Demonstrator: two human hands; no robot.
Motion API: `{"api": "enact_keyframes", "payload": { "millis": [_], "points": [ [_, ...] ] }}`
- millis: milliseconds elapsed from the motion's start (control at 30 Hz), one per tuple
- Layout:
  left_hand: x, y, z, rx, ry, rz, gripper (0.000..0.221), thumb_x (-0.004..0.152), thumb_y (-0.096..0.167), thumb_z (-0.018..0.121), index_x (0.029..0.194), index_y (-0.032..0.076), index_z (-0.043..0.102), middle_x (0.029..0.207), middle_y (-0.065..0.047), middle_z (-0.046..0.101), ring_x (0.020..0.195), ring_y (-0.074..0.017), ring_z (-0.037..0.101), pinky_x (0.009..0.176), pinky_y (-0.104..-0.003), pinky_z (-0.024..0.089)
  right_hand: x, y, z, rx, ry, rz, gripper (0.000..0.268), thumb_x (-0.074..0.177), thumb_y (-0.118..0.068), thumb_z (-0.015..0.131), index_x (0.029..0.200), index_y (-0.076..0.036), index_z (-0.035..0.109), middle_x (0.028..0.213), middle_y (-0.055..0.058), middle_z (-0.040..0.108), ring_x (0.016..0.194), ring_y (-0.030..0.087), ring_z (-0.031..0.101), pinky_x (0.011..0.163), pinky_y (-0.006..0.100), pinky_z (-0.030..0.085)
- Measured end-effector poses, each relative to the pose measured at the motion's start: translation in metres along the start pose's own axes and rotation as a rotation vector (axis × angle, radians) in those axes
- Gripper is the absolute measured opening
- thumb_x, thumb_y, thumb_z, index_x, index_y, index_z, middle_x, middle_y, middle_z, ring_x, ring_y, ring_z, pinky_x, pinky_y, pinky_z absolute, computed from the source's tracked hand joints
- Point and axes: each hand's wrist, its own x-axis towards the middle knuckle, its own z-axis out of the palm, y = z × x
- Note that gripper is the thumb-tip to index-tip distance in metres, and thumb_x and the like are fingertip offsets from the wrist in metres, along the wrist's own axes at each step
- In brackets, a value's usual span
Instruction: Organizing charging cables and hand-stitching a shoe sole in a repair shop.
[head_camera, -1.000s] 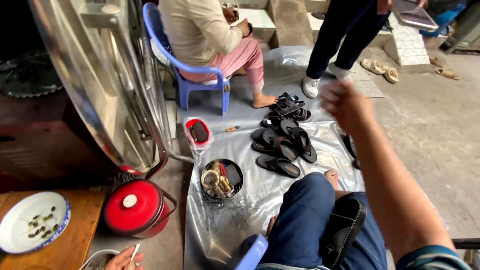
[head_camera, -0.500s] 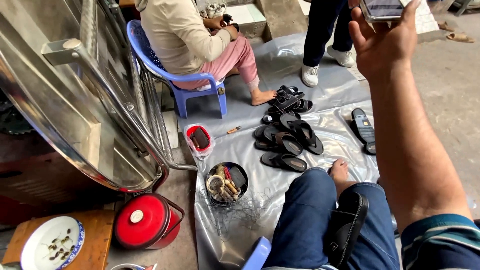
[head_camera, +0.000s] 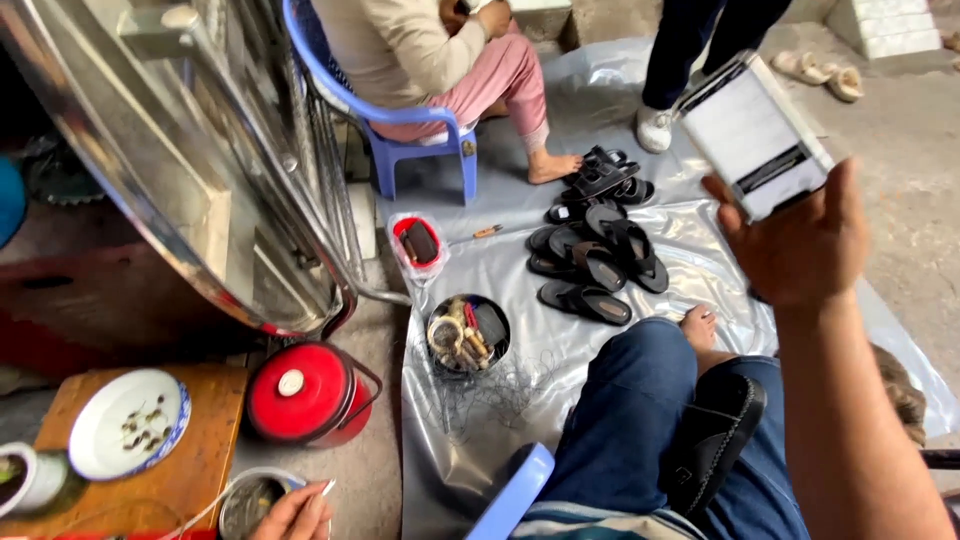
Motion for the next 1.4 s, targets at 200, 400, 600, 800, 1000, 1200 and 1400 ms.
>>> {"api": "enact_keyframes", "payload": {
  "millis": [200,400,600,800,1000,1200,1400],
  "points": [
    [-0.053,0.074,0.015,-0.212,-0.159,-0.019,0.016,0.081,0.008,0.058,0.094,-0.001,0.059,0.097,-0.019,0.074,0.070,-0.0221,0.064,0.069,-0.032,0.054,-0.053,0.081,-0.026,-0.078,0.417,0.295,0.051,0.086,-0.040,0.057,0.127,-0.011,0.052,0.122,0.009,0.059,0.104,0.028,0.059,0.059,0.036,0.059],
    [-0.073,0.112,0.019,-0.104,-0.233,-0.035,0.036,0.079,0.018,0.057,0.113,0.009,0.060,0.097,-0.010,0.071,0.061,-0.0136,0.053,0.064,-0.023,0.046,-0.078,0.161,-0.040,-0.030,0.389,0.721,0.057,0.085,-0.052,0.054,0.116,-0.004,0.058,0.090,0.019,0.065,0.048,0.030,0.063,0.037,0.032,0.056],
    [-0.086,0.137,0.027,-0.008,-0.232,-0.020,0.034,0.081,0.015,0.055,0.114,0.012,0.064,0.101,-0.002,0.072,0.065,-0.0034,0.056,0.071,-0.016,0.048,-0.087,0.207,-0.028,-0.159,0.400,0.939,0.058,0.086,-0.059,0.049,0.105,-0.005,0.062,0.083,0.024,0.063,0.037,0.030,0.053,0.030,0.031,0.046],
    [-0.087,0.127,0.033,0.003,-0.149,0.216,0.026,0.075,0.012,0.070,0.100,0.011,0.070,0.089,-0.018,0.069,0.072,-0.0232,0.069,0.066,-0.032,0.054,-0.098,0.252,-0.015,-0.218,0.351,0.930,0.059,0.086,-0.057,0.046,0.109,-0.004,0.059,0.076,0.018,0.065,0.051,0.033,0.065,0.033,0.036,0.056],
    [-0.100,0.137,0.036,-0.019,-0.104,0.424,0.015,0.076,0.010,0.070,0.091,0.008,0.070,0.079,-0.009,0.072,0.072,-0.0159,0.069,0.063,-0.028,0.056,-0.098,0.260,0.011,-0.240,0.375,0.990,0.057,0.085,-0.056,0.047,0.103,-0.004,0.061,0.074,0.016,0.065,0.049,0.028,0.063,0.027,0.033,0.052],
    [-0.100,0.137,0.036,0.030,-0.098,0.479,0.017,0.077,0.014,0.070,0.093,0.010,0.069,0.081,-0.010,0.071,0.079,-0.0237,0.069,0.066,-0.033,0.057,-0.103,0.263,0.016,-0.223,0.381,1.014,0.056,0.086,-0.054,0.046,0.104,-0.003,0.060,0.075,0.017,0.063,0.047,0.028,0.062,0.027,0.032,0.052],
    [-0.101,0.137,0.032,0.075,-0.114,0.501,0.016,0.076,0.015,0.069,0.092,0.012,0.069,0.080,-0.009,0.071,0.080,-0.0237,0.068,0.067,-0.034,0.057,-0.105,0.264,0.011,-0.242,0.374,1.032,0.055,0.087,-0.055,0.044,0.104,-0.005,0.060,0.077,0.016,0.063,0.049,0.027,0.061,0.026,0.031,0.050]
  ]
}}
